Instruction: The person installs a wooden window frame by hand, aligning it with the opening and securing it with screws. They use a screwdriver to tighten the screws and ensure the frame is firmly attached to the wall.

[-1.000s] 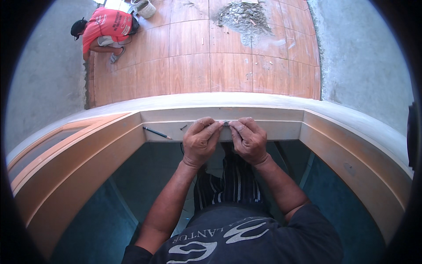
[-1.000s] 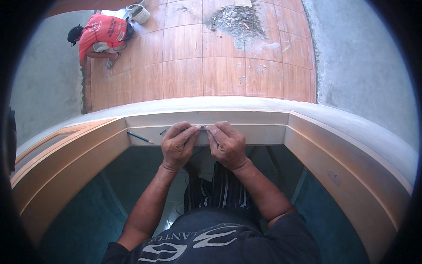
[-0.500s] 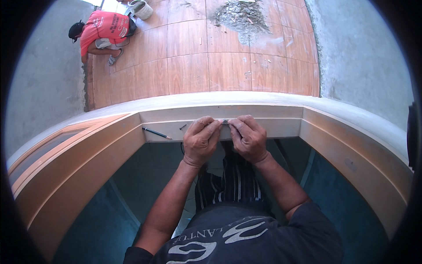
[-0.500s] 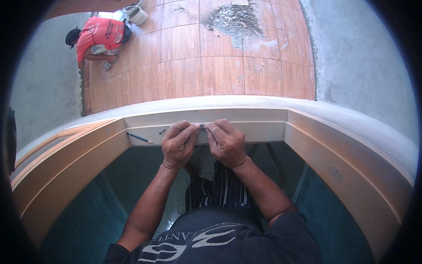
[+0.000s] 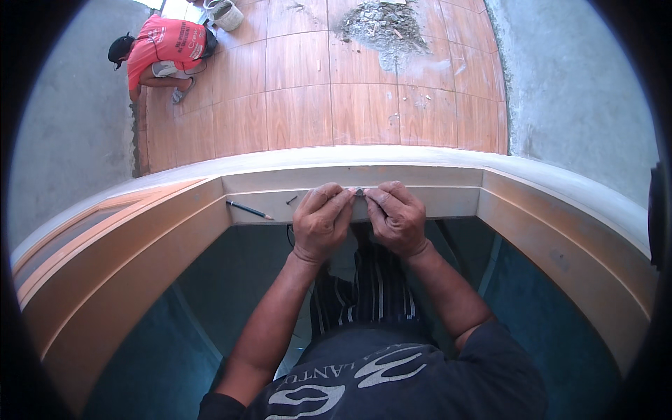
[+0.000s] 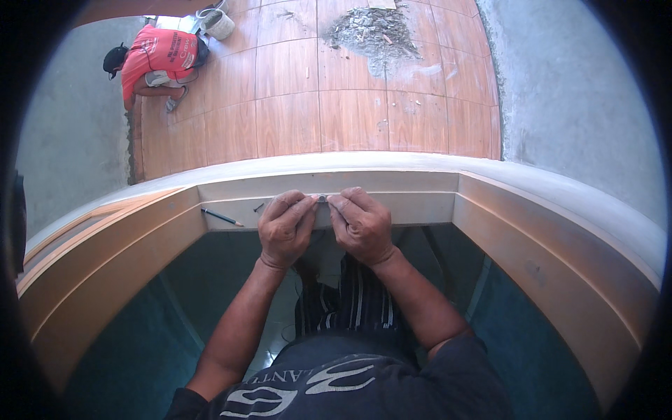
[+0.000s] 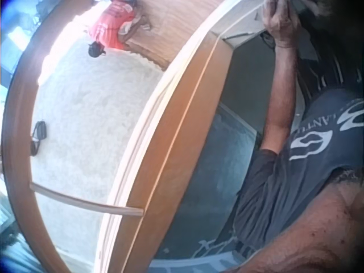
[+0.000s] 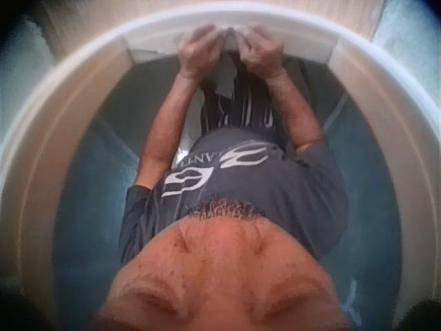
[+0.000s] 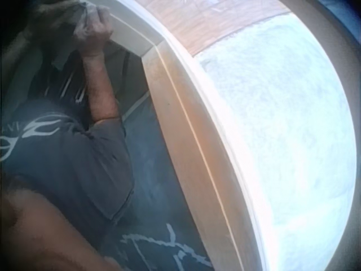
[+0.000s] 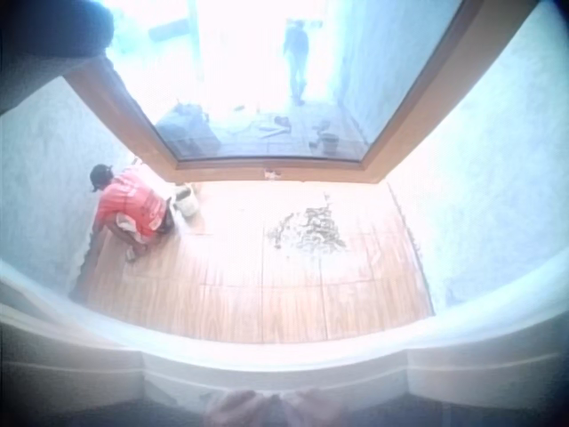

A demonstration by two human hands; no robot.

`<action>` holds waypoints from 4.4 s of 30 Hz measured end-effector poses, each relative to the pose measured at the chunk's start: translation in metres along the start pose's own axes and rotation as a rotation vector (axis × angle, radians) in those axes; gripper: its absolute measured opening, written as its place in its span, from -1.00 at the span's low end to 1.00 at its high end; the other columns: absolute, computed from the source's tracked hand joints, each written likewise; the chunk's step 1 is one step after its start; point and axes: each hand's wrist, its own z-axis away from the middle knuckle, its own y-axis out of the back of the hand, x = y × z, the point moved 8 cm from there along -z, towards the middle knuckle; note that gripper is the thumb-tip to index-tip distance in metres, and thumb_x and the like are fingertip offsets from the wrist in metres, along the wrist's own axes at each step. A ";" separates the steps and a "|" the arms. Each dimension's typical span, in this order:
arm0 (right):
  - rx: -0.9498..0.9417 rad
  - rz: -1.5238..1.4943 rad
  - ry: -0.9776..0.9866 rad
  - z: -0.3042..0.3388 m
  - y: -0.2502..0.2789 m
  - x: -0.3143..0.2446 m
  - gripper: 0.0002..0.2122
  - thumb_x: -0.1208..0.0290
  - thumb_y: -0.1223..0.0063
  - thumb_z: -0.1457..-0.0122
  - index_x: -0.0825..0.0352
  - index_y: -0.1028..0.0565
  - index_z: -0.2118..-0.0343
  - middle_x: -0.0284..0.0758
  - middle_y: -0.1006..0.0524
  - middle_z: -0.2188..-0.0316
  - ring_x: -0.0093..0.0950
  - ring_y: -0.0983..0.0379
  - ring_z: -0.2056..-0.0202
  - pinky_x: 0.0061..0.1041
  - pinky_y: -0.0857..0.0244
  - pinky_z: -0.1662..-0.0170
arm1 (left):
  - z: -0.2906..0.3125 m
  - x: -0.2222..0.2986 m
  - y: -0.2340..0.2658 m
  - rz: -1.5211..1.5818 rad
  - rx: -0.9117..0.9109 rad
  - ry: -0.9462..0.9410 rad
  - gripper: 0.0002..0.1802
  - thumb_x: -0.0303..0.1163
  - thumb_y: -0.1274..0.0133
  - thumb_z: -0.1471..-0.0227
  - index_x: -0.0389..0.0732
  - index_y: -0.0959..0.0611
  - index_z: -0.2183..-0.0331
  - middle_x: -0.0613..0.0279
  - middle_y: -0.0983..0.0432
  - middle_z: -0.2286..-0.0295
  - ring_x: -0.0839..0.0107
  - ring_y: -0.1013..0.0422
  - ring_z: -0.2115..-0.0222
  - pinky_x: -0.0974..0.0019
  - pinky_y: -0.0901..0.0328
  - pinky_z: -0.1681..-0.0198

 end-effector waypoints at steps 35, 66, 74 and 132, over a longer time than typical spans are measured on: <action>-0.032 0.067 0.055 0.006 -0.004 -0.002 -0.87 0.60 -0.23 -0.10 0.44 -0.66 0.27 -0.22 -0.62 0.36 -0.25 -0.61 0.36 -0.30 -0.51 0.29 | 0.011 -0.015 -0.003 0.223 -0.033 0.217 -0.79 -0.52 -0.33 -0.02 -0.23 -0.82 0.23 0.19 -0.64 0.27 0.38 -0.61 0.35 0.28 -0.50 0.34; -0.033 0.094 0.046 0.006 -0.003 -0.004 -0.84 0.58 -0.22 -0.10 0.41 -0.67 0.24 -0.24 -0.64 0.34 -0.28 -0.63 0.37 -0.34 -0.55 0.30 | 0.001 -0.022 -0.003 0.196 -0.056 0.305 -0.81 -0.28 -0.33 -0.14 -0.20 -0.81 0.33 0.24 -0.63 0.32 0.44 -0.59 0.43 0.35 -0.48 0.35; -0.048 0.093 0.045 0.006 -0.003 -0.004 -0.84 0.59 -0.20 -0.11 0.38 -0.67 0.24 -0.27 -0.63 0.33 -0.28 -0.63 0.37 -0.32 -0.53 0.32 | 0.000 -0.025 -0.008 0.185 -0.101 0.369 -0.83 -0.27 -0.34 -0.12 -0.17 -0.82 0.35 0.25 -0.62 0.32 0.46 -0.60 0.45 0.36 -0.50 0.34; 0.069 0.216 0.115 0.052 -0.157 -0.058 -0.83 0.45 -0.07 -0.16 0.48 -0.59 0.41 -0.05 -0.52 0.30 -0.16 -0.60 0.31 -0.20 -0.55 0.34 | -0.068 -0.042 -0.150 -0.281 -1.176 -0.002 -0.67 -0.09 -0.22 -0.14 -0.13 -0.79 0.21 0.08 -0.67 0.20 0.22 -0.56 0.09 0.02 -0.39 -0.10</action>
